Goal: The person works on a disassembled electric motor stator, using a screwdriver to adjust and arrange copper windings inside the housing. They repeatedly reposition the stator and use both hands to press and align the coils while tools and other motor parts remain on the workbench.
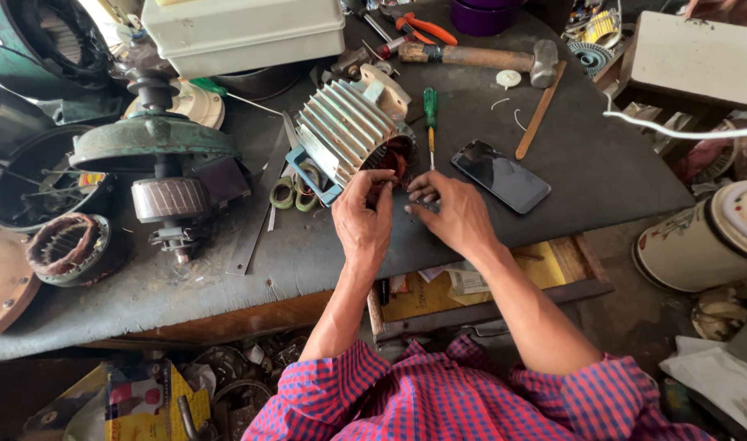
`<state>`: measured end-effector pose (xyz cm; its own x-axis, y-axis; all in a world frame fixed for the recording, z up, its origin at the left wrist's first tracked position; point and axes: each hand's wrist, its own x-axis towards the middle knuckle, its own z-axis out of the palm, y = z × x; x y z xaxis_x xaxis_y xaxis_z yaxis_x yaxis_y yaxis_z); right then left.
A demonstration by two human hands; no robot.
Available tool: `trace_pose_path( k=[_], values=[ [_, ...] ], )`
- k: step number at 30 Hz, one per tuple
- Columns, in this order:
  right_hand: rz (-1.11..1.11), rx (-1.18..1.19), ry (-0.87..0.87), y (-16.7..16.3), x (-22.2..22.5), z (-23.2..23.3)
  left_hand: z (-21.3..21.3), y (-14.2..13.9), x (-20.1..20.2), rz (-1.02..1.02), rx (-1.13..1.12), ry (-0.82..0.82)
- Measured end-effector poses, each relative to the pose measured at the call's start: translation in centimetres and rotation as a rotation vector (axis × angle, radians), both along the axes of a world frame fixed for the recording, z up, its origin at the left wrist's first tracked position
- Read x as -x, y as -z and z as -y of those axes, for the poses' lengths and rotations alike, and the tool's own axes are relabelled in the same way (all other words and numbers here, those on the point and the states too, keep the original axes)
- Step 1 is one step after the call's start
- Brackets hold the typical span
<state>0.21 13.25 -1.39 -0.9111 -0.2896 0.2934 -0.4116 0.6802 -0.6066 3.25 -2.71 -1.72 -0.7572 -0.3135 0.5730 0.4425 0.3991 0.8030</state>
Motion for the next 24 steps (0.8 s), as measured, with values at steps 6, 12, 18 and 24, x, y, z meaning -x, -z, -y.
trace_pose_path(
  k=[6,12,18,24],
  values=[
    [-0.242,-0.067,-0.055,0.6,-0.4,-1.0,-0.1,-0.2,0.2,0.017,-0.034,0.009],
    [-0.301,-0.085,-0.062,0.3,-0.9,-1.4,-0.3,-0.1,0.1,0.006,-0.041,0.026],
    [-0.341,-0.081,0.071,0.3,-0.3,0.8,-0.5,0.0,0.2,0.029,-0.061,0.041],
    [-0.450,-0.182,-0.023,0.7,-1.2,0.6,-0.5,-0.1,0.3,0.031,-0.050,0.036]
  ],
)
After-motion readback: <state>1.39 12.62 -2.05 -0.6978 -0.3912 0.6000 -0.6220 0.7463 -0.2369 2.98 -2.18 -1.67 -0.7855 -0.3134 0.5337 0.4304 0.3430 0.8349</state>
